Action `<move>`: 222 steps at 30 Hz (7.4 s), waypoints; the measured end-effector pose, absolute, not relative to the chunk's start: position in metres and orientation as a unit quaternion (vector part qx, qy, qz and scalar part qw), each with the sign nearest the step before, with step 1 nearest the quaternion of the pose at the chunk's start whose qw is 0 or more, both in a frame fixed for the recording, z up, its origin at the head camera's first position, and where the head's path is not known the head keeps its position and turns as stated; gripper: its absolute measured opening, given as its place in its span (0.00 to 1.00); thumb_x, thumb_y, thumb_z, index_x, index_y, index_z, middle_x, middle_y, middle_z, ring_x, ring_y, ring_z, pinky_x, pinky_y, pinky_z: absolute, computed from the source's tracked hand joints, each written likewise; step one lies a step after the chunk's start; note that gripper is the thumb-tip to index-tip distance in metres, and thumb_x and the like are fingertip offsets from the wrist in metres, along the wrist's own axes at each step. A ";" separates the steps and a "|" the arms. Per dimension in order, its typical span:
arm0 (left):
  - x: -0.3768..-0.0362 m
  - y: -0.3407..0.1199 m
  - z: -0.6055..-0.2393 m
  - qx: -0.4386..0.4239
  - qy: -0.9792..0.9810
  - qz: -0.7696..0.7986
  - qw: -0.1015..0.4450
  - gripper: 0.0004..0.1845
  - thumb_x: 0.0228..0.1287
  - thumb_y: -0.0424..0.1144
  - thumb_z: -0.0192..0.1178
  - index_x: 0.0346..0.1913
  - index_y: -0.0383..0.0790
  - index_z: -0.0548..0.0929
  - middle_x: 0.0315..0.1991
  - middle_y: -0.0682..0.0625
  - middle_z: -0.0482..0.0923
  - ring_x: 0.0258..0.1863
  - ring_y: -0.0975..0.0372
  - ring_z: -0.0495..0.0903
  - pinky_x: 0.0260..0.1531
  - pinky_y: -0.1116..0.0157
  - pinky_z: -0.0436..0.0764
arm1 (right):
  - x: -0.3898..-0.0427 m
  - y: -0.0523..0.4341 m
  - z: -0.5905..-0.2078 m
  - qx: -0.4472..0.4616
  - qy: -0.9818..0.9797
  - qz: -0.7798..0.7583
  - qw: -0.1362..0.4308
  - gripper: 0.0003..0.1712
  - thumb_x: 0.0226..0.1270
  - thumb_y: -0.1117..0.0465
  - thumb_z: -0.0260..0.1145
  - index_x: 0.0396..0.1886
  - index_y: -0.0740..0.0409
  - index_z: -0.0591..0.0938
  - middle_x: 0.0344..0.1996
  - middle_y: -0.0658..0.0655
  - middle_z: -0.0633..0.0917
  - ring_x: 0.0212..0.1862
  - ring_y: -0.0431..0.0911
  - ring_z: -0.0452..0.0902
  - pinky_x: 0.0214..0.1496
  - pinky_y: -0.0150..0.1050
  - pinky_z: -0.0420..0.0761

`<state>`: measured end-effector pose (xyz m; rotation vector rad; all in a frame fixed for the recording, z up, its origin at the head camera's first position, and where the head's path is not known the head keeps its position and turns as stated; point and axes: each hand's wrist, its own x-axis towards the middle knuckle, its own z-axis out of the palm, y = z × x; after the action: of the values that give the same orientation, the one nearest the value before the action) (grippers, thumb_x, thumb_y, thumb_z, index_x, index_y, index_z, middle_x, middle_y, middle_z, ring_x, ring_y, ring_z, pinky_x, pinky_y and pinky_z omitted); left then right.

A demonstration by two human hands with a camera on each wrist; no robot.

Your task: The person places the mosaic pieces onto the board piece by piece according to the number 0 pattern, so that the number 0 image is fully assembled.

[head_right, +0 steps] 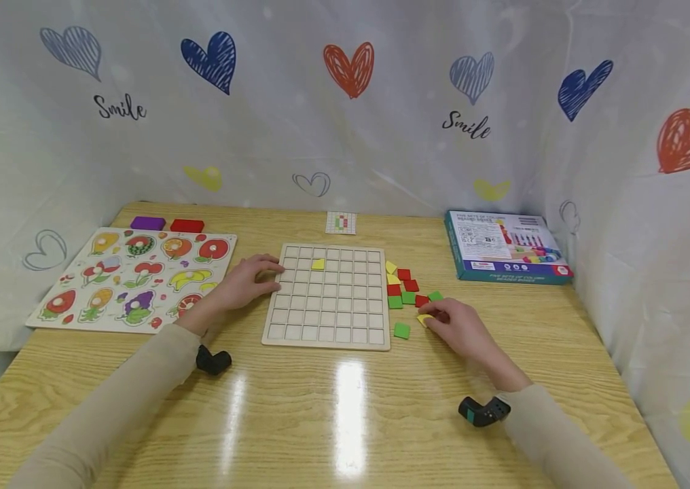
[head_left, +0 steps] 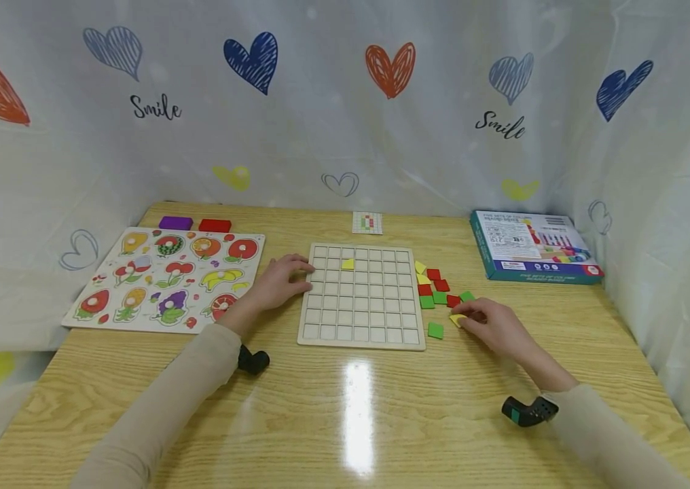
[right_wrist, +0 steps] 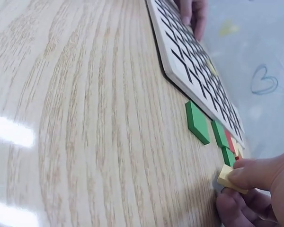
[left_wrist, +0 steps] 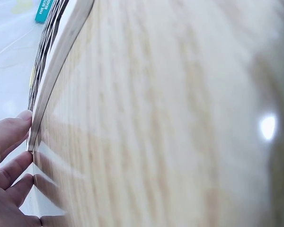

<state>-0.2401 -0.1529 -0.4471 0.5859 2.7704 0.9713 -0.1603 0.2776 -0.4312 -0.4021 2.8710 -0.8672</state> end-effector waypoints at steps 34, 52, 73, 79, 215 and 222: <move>-0.239 -0.152 -0.445 0.192 0.924 0.321 0.074 0.21 0.67 0.40 0.63 0.60 0.36 0.79 0.67 0.38 0.67 0.71 0.45 0.59 0.70 0.38 0.39 | -0.261 0.158 -0.411 -0.069 0.884 -0.450 0.105 0.13 0.73 0.60 0.58 0.52 0.56 0.82 0.49 0.57 0.81 0.47 0.51 0.76 0.45 0.43 0.78; -0.239 -0.152 -0.444 0.188 0.924 0.323 0.077 0.20 0.67 0.40 0.63 0.59 0.36 0.80 0.67 0.38 0.67 0.71 0.45 0.59 0.70 0.38 0.39 | -0.273 0.144 -0.431 -0.065 0.903 -0.414 0.095 0.11 0.72 0.58 0.61 0.49 0.54 0.83 0.46 0.55 0.82 0.45 0.50 0.76 0.47 0.44 0.77; -0.239 -0.152 -0.445 0.191 0.924 0.323 0.072 0.20 0.66 0.40 0.64 0.59 0.36 0.80 0.66 0.39 0.67 0.71 0.45 0.59 0.70 0.38 0.39 | -0.276 0.136 -0.430 -0.115 0.925 -0.347 0.104 0.13 0.69 0.59 0.65 0.50 0.58 0.84 0.42 0.56 0.83 0.43 0.49 0.76 0.49 0.43 0.76; -0.239 -0.152 -0.445 0.190 0.924 0.323 0.074 0.20 0.67 0.40 0.64 0.59 0.37 0.80 0.66 0.39 0.67 0.71 0.45 0.59 0.70 0.38 0.39 | -0.276 0.137 -0.429 -0.128 0.927 -0.337 0.107 0.15 0.69 0.60 0.65 0.52 0.59 0.83 0.44 0.57 0.83 0.45 0.49 0.76 0.51 0.44 0.76; -0.242 -0.159 -0.448 0.210 0.915 0.336 0.077 0.21 0.67 0.41 0.63 0.60 0.36 0.79 0.67 0.38 0.67 0.71 0.46 0.59 0.72 0.42 0.39 | -0.186 0.263 -0.424 -0.071 0.933 -0.353 0.004 0.22 0.71 0.53 0.64 0.61 0.57 0.80 0.53 0.61 0.77 0.53 0.56 0.76 0.55 0.54 0.78; -0.243 -0.159 -0.448 0.214 0.914 0.336 0.074 0.21 0.67 0.40 0.63 0.60 0.36 0.79 0.67 0.38 0.67 0.71 0.46 0.58 0.72 0.42 0.39 | -0.204 0.231 -0.411 -0.078 0.920 -0.384 0.020 0.22 0.71 0.56 0.64 0.61 0.58 0.80 0.52 0.62 0.76 0.52 0.56 0.78 0.53 0.50 0.79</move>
<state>-0.2430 -0.1588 -0.4484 0.6411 2.7438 1.0084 -0.2039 0.2308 -0.4113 -0.2423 2.8535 -1.1922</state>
